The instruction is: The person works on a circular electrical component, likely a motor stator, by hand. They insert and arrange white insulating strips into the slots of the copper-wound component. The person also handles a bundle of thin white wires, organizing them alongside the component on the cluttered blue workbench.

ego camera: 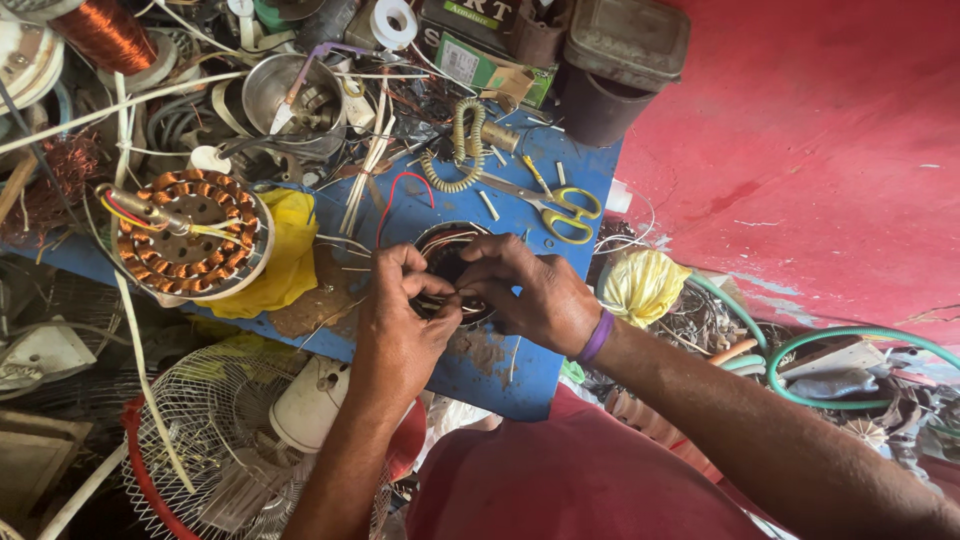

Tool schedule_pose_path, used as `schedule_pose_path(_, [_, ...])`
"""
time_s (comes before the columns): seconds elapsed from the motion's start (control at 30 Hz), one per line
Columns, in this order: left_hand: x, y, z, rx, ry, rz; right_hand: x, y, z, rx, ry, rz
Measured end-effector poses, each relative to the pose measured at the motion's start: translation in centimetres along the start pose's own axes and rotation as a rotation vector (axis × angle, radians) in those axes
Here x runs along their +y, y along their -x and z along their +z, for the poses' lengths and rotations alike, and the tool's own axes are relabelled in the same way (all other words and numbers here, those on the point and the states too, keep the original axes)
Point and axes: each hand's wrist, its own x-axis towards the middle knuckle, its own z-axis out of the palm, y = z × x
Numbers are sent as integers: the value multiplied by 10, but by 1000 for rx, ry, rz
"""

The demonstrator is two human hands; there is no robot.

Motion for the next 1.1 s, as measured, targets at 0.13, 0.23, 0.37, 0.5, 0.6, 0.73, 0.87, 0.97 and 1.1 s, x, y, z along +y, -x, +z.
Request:
schedule_pose_path(0.13, [-2, -1, -1, 35, -30, 105, -2, -2, 1, 37, -99, 92])
schedule_pose_path(0.23, [-2, -1, -1, 34, -12, 107, -6, -4, -1, 24, -156, 219])
schedule_pose_path(0.37, [-2, -2, -1, 46, -28, 100, -10, -8, -1, 30, -250, 351])
schedule_pose_path(0.5, [-3, -2, -1, 52, -57, 132, -8, -9, 1, 51, -229, 284])
schedule_pose_path(0.6, [-2, -2, -2, 32, -26, 130, -4, -10, -3, 14, -173, 217])
schedule_pose_path(0.73, [5, -3, -10, -54, -29, -61, 2, -6, -9, -3, -251, 125])
schedule_pose_path(0.87, [10, -2, -23, -100, -10, -5, 11, 3, -6, 193, -771, 167])
schedule_pose_path(0.97, [9, -1, -28, -99, -9, -41, 15, 12, -13, 307, -823, 104])
schedule_pose_path(1.1, [7, 2, -33, -14, 17, 71, 13, 24, -26, 423, -594, 155])
